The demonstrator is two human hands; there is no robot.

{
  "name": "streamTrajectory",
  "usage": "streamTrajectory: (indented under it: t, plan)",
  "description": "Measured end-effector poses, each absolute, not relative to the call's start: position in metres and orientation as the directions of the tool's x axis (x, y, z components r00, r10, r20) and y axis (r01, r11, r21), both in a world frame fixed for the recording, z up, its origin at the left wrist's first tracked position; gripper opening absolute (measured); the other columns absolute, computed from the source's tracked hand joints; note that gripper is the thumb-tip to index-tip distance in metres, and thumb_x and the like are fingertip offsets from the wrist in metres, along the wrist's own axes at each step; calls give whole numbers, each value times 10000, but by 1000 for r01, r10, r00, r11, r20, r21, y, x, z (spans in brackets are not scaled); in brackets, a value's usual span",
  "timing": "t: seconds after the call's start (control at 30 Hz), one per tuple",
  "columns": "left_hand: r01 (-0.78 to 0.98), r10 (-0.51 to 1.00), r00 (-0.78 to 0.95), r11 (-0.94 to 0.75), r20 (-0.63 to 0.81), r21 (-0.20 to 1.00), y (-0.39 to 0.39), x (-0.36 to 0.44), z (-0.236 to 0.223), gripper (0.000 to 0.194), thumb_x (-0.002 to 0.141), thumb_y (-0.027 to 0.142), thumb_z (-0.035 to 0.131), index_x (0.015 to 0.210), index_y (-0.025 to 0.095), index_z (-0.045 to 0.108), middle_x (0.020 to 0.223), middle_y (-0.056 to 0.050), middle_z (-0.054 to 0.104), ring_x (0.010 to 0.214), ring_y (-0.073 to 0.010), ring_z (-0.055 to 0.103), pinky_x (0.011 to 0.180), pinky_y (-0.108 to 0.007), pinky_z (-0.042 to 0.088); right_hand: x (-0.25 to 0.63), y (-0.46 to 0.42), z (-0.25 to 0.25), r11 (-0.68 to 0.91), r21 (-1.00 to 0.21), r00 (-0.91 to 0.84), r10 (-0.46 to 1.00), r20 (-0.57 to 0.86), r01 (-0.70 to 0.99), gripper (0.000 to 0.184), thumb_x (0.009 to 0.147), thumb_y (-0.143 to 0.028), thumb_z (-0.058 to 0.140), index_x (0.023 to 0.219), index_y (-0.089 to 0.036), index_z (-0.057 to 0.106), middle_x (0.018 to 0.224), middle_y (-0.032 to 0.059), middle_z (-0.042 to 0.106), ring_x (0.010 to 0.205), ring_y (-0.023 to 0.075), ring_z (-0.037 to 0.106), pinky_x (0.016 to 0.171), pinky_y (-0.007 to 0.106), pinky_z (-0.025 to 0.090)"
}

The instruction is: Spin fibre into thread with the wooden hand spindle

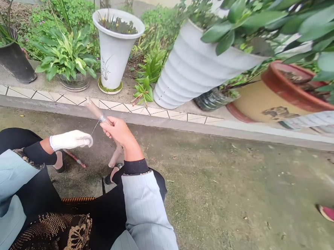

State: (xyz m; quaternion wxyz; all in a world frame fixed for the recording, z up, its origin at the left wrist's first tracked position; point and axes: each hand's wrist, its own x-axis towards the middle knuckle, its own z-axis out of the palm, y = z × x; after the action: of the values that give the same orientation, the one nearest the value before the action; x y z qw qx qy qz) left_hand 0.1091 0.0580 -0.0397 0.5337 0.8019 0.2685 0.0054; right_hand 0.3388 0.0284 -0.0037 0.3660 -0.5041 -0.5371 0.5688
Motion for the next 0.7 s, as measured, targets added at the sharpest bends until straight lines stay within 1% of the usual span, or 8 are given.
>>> streamTrajectory:
  t: [0.1,0.2,0.3,0.37,0.47,0.53,0.6,0.7]
  plan:
    - [376,353,897,-293,-266,879,55,113,-35,364,950,420,418,894,128,628,820,-33,618,684,-119,481,677,-230,400,342,36,-14,-179,-908,-67,973,-220,379,223,784,-386,563,861,-177,570,608,-40,481,505,93,432,511,229,348]
    - [311,272,936,-336,-224,889,56,112,-24,339,958,368,412,887,123,636,846,-40,634,744,-130,510,725,-224,395,343,37,-19,-120,-675,-18,981,-194,728,235,796,-377,577,943,-199,624,695,-2,560,619,130,485,580,247,325]
    - [321,275,937,-428,-216,845,60,107,-12,332,960,345,408,864,125,637,836,-34,632,749,-131,521,727,-220,381,336,34,-24,0,-453,-136,954,-268,892,206,808,-349,574,943,-211,646,787,30,617,673,144,489,590,259,278]
    - [359,327,921,-497,-213,790,62,104,-8,324,951,342,418,827,127,626,779,-20,608,699,-121,493,689,-222,361,329,31,-28,136,-419,-319,856,-406,898,165,785,-316,601,884,-196,656,755,25,609,657,137,480,579,259,264]
    - [397,402,895,-527,-191,751,66,99,-9,297,931,328,440,794,122,603,735,-7,574,671,-113,459,667,-221,346,321,24,-25,248,-613,-629,552,-547,750,131,753,-298,637,815,-186,658,654,-22,535,607,109,454,567,240,280]
    - [418,454,871,-483,-187,769,67,98,-14,271,915,317,455,808,114,599,763,-12,587,702,-119,478,690,-219,362,321,20,-16,173,-787,-764,430,-481,592,165,756,-322,636,855,-191,656,633,-50,493,580,90,441,565,223,307]
    - [433,524,833,-413,-180,801,68,98,-21,293,912,343,446,853,104,605,799,-30,608,719,-128,493,698,-221,383,326,19,-8,50,-887,-728,593,-344,460,259,762,-360,628,954,-186,640,647,-55,493,580,85,452,570,216,338]
    - [437,567,806,-372,-173,819,67,102,-32,369,937,406,397,898,112,617,809,-37,622,693,-123,500,681,-216,399,337,24,-6,-114,-958,-375,903,-210,262,268,765,-372,589,931,-162,576,645,-52,483,531,75,422,532,215,353]
